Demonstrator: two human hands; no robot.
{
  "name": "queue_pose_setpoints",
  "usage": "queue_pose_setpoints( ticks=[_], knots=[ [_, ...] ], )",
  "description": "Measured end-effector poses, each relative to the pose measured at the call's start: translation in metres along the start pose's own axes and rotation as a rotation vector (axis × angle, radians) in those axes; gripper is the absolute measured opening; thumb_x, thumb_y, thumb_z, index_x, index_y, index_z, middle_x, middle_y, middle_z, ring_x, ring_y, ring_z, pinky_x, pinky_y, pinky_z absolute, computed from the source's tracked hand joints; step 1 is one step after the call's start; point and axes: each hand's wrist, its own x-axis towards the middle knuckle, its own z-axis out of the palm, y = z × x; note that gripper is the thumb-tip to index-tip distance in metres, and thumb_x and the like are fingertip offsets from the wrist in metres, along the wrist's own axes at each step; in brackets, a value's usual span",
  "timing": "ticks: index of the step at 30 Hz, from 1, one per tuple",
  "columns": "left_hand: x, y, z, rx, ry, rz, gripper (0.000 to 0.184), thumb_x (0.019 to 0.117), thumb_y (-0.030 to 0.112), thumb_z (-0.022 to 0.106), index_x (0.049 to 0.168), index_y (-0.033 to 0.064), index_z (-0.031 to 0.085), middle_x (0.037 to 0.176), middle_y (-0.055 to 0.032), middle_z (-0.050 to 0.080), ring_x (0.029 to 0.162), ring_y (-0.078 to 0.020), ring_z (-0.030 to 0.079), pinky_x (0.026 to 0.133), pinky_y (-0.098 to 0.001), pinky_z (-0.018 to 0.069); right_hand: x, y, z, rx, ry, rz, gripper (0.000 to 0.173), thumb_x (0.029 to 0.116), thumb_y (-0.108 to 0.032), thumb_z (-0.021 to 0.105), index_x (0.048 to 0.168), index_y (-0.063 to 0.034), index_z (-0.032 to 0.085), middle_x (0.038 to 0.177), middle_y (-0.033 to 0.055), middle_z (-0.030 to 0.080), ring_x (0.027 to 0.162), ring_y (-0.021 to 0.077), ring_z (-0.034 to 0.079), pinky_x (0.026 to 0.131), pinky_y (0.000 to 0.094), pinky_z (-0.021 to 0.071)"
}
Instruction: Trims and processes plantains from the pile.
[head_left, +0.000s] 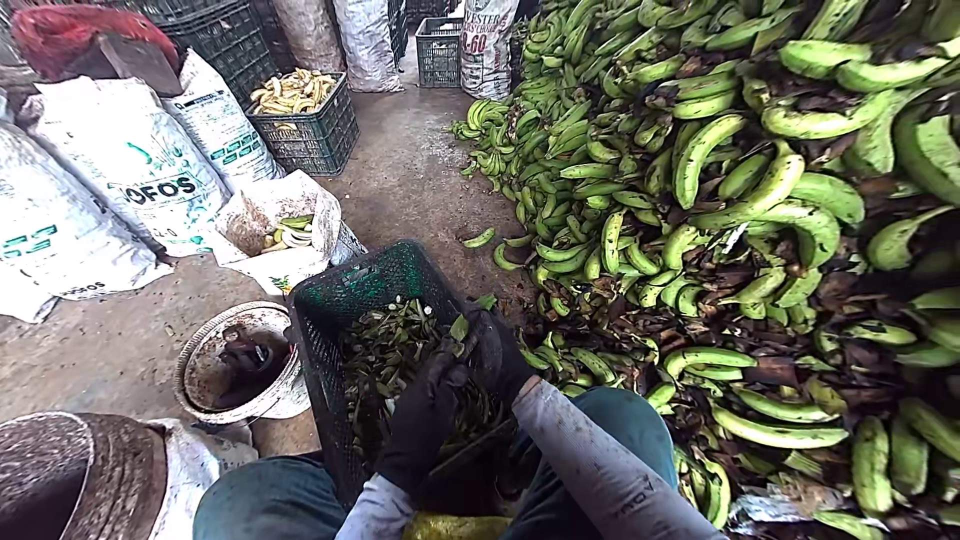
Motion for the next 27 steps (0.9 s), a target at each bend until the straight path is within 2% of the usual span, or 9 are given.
queue_pose_setpoints(
  ticks=[2,4,7,10,13,18,21,26,27],
  knots=[
    [0.001,0.001,-0.008,-0.57,-0.168,-0.124,0.041,0.1066,0.036,0.044,0.135,0.0062,0.05,0.074,0.0004,0.057,0.062,-0.0097,0.056,0.057,-0.0262,0.0513,0.01,0.002,-0.003,0.034,-0.087,-0.001,0.039,0.1061,-0.025,0.048,0.14,-0.0054,0.047,0.109,0.0096,0.063,0.091,0.0129,0.064,0.079,0.0295,0.0558],
    [0.003,-0.006,-0.024,-0.878,-0.351,-0.144,0.037,0.1057,0.041,0.046,0.131,0.0136,0.048,0.074,0.0012,0.055,0.064,-0.0118,0.057,0.063,-0.0296,0.0541,0.018,-0.001,-0.011,0.09,-0.285,-0.014,0.029,0.1052,-0.023,0.049,0.129,-0.0077,0.054,0.097,0.005,0.066,0.084,0.0117,0.065,0.076,0.0289,0.0568],
    [0.007,-0.007,-0.049,-0.838,-0.342,-0.122,0.039,0.1062,0.042,0.045,0.134,0.0144,0.05,0.074,0.0012,0.056,0.064,-0.0117,0.058,0.061,-0.0279,0.0549,0.025,-0.023,-0.021,0.024,-0.628,0.024,0.025,0.1021,-0.025,0.051,0.121,-0.012,0.059,0.094,0.002,0.067,0.083,0.0099,0.066,0.077,0.0278,0.0567],
    [0.01,-0.005,-0.074,-0.691,-0.256,-0.092,0.042,0.1053,0.046,0.048,0.131,0.0129,0.053,0.072,0.0011,0.057,0.061,-0.0113,0.059,0.057,-0.0254,0.0536,0.026,-0.049,-0.027,-0.168,-0.811,0.111,0.035,0.0995,-0.022,0.055,0.133,-0.0119,0.057,0.095,0.0058,0.069,0.079,0.0129,0.068,0.074,0.0294,0.0591],
    [0.007,0.002,-0.078,-0.59,-0.187,-0.132,0.049,0.1028,0.048,0.053,0.136,0.0125,0.054,0.074,0.0017,0.058,0.061,-0.0104,0.058,0.057,-0.0247,0.0525,0.034,-0.056,-0.03,-0.482,-0.787,0.101,0.04,0.0987,-0.022,0.063,0.138,-0.0179,0.056,0.101,0.0034,0.068,0.08,0.01,0.067,0.074,0.0275,0.0581],
    [0.01,-0.004,-0.113,-0.665,0.003,0.078,0.038,0.1016,0.041,0.059,0.131,0.0175,0.055,0.076,0.004,0.061,0.064,-0.0092,0.062,0.058,-0.0248,0.0554,0.065,-0.026,-0.065,-0.956,-0.573,0.114,0.054,0.0958,-0.034,0.069,0.146,-0.0252,0.052,0.123,0.0092,0.067,0.105,0.0201,0.065,0.093,0.0474,0.0516],
    [0.012,-0.002,-0.128,-0.767,-0.081,0.145,0.037,0.1003,0.049,0.06,0.125,0.0221,0.057,0.075,0.0029,0.061,0.066,-0.0117,0.064,0.065,-0.029,0.0596,0.071,-0.02,-0.075,-0.673,-0.454,0.09,0.044,0.0991,-0.026,0.063,0.14,-0.0131,0.053,0.114,0.0088,0.066,0.095,0.0158,0.064,0.086,0.0373,0.0541],
    [0.017,-0.027,-0.067,-0.463,-0.193,-0.366,0.047,0.108,0.042,0.042,0.129,0.005,0.061,0.073,-0.0016,0.063,0.057,-0.0112,0.058,0.053,-0.0263,0.0502,0.061,-0.022,-0.047,-0.125,-0.291,-0.062,0.025,0.1023,-0.029,0.054,0.117,-0.0093,0.062,0.091,0.0037,0.067,0.077,0.0131,0.065,0.071,0.0314,0.0573],
    [0.017,-0.03,-0.052,-0.417,-0.178,-0.404,0.045,0.1095,0.04,0.041,0.128,0.0041,0.061,0.075,-0.0025,0.064,0.058,-0.0117,0.058,0.053,-0.0266,0.0504,0.057,-0.025,-0.039,-0.073,-0.247,-0.078,0.028,0.1037,-0.029,0.053,0.122,-0.0089,0.059,0.095,0.0052,0.067,0.078,0.0144,0.065,0.071,0.0323,0.0576]
  ],
)
